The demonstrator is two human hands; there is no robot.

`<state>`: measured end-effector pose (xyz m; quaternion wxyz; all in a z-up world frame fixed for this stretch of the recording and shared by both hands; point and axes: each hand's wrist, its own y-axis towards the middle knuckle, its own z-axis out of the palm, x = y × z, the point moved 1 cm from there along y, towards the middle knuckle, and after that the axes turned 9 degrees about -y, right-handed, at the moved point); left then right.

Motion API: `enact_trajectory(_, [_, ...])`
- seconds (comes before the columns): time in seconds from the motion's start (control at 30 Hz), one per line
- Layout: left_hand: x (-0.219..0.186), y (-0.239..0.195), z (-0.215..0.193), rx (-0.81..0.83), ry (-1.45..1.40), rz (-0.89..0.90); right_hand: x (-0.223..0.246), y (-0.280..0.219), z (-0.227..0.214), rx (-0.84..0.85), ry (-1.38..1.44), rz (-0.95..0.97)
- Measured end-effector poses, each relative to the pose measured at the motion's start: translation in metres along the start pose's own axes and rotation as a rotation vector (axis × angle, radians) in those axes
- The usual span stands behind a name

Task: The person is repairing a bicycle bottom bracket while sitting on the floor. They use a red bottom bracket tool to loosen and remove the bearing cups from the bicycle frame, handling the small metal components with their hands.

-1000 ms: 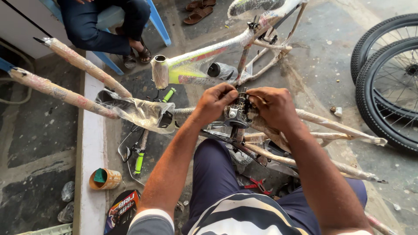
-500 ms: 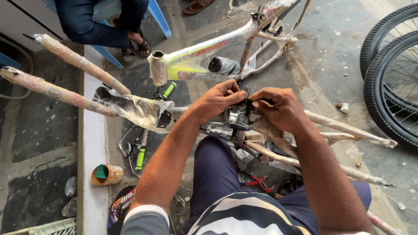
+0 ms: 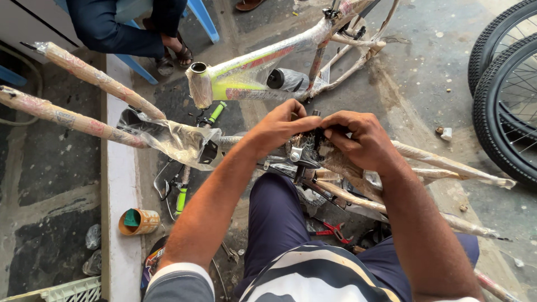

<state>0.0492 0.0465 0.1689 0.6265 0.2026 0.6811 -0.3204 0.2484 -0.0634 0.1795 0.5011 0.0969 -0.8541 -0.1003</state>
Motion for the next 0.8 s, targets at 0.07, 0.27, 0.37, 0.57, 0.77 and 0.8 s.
enact_trajectory(0.07, [-0.007, -0.003, -0.003, 0.076, -0.065, 0.012, -0.004, 0.0, 0.0, 0.025, -0.044, 0.034])
enact_trajectory(0.27, [-0.013, -0.001, 0.008, -0.045, 0.105, -0.09, -0.016, 0.001, 0.002, 0.043, 0.203, 0.143])
enact_trajectory(0.37, [-0.011, -0.002, 0.004, 0.063, -0.057, -0.032, -0.018, 0.001, 0.002, 0.056, 0.262, 0.158])
enact_trajectory(0.57, [-0.014, 0.0, 0.009, 0.02, 0.099, -0.118, -0.019, 0.0, 0.002, 0.066, 0.262, 0.13])
enact_trajectory(0.77, [-0.011, 0.001, 0.013, -0.083, 0.196, -0.113, -0.022, 0.0, 0.003, 0.089, 0.349, 0.169])
enact_trajectory(0.8, [-0.008, 0.002, 0.015, -0.142, 0.299, -0.117, -0.023, -0.001, 0.003, 0.091, 0.367, 0.164])
